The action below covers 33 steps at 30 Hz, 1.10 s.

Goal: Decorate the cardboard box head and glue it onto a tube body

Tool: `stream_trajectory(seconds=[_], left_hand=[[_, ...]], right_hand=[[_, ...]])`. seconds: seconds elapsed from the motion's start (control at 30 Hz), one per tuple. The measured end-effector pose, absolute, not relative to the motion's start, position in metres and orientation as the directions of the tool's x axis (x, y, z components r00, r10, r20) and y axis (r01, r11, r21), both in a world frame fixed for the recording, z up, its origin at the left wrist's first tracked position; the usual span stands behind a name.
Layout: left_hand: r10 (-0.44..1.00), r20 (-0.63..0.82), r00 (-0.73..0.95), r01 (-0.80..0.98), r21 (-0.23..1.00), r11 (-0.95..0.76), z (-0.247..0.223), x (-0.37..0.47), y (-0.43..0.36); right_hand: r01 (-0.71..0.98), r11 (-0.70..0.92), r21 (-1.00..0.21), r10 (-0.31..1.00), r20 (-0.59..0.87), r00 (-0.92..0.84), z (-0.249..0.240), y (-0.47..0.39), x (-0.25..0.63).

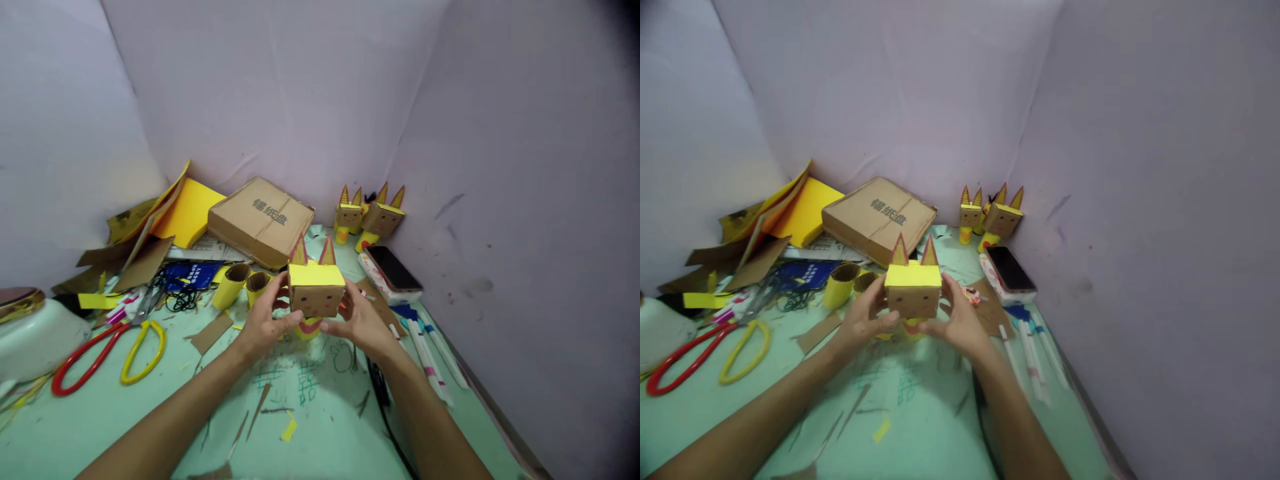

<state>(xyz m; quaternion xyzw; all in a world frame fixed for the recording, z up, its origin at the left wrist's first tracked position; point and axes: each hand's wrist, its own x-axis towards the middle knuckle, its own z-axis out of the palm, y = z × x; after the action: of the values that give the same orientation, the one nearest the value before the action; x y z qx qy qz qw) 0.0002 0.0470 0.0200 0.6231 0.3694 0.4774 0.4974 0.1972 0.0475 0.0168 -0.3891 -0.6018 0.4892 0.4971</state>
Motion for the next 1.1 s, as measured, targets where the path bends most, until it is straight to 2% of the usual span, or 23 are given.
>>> stream_trajectory(seconds=[0.1,0.23,0.47,0.6,0.77,0.9,1.1], left_hand=[[0.931,0.235,0.28,-0.033,0.971,-0.235,0.018,0.0,0.049],[0.929,0.231,0.288,-0.034,0.972,-0.231,0.015,-0.001,0.051],[0.93,0.156,0.334,0.017,0.985,-0.172,0.001,0.003,0.048],[0.944,0.158,0.288,0.029,0.984,-0.174,-0.017,0.016,0.048],[0.961,0.094,0.259,0.068,0.991,-0.115,-0.025,0.031,0.05],[0.962,0.105,0.251,0.056,0.991,-0.123,-0.025,0.033,0.05],[0.96,0.13,0.249,0.128,0.978,-0.166,-0.029,0.029,0.051]], right_hand=[[-0.135,0.196,-0.971,0.935,0.227,-0.272,0.024,0.046,0.188],[-0.2,0.241,-0.95,0.934,0.283,-0.219,0.024,0.049,0.183],[-0.164,0.294,-0.942,0.921,0.325,-0.215,0.015,0.052,0.191],[-0.126,0.316,-0.94,0.921,0.336,-0.197,0.011,0.052,0.191],[-0.062,0.339,-0.939,0.919,0.345,-0.191,0.011,0.05,0.192],[-0.083,0.315,-0.945,0.923,0.326,-0.203,0.009,0.051,0.193],[-0.034,0.338,-0.941,0.923,0.338,-0.182,0.015,0.05,0.193]])
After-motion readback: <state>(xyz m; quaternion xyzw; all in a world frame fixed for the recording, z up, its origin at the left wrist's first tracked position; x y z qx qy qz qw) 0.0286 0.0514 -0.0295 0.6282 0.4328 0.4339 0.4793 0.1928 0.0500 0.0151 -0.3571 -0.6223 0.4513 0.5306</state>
